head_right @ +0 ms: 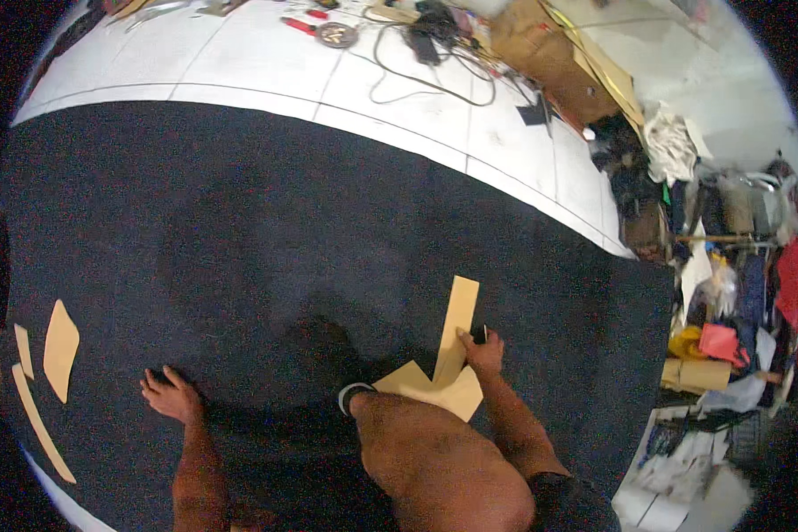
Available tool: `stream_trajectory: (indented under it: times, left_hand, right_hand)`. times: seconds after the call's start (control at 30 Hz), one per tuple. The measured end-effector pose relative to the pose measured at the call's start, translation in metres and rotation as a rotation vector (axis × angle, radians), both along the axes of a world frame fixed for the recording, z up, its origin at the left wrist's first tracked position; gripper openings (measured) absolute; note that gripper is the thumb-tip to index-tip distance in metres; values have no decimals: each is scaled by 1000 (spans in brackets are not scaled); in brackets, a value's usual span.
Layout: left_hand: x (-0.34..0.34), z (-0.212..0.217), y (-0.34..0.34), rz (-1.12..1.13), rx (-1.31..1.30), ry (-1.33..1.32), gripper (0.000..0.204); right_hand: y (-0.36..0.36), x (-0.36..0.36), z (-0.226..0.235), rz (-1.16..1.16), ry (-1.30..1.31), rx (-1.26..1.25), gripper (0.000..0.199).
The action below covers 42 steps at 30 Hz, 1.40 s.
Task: Trace yellow templates onto a large sheet of black material using a pencil.
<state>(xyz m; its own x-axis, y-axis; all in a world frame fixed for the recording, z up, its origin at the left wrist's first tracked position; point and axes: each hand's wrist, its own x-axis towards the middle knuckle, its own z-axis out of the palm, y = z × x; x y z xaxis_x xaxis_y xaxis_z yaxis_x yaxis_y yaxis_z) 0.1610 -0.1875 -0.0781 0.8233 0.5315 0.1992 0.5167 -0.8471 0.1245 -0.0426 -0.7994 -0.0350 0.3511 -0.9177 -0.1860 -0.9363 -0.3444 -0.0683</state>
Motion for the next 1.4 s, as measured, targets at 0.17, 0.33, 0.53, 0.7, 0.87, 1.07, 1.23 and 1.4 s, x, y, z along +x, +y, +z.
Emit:
stream_trajectory:
  times: [0.17, 0.33, 0.53, 0.7, 0.87, 1.07, 1.23, 1.4]
  left_hand:
    - [-2, -15, 9, -56, 96, -42, 61]
    - [-2, 2, 5, 17, 3, 17, 60]
    - [-5, -2, 5, 9, 28, -14, 59]
    - [-5, 2, -1, 40, -10, 41, 62]
    - [-2, -5, -8, 40, -24, 66, 63]
    - [-2, 3, 0, 32, -7, 37, 62]
    - [-3, -4, -7, 22, -30, 46, 61]
    - [-4, -1, -4, 33, -30, 48, 60]
  right_hand:
    - [1, -6, -10, 113, -240, 153, 75]
    - [12, 17, 13, -134, -206, 396, 62]
    - [8, 21, 21, -191, -353, 520, 49]
    - [8, 42, 31, 48, -603, 645, 37]
    - [-32, 107, 24, 482, -575, 554, 37]
    - [51, 287, 57, 930, -486, 615, 55]
    - [121, 357, 72, 1017, -627, 783, 43]
    - [128, 355, 72, 999, -535, 555, 45]
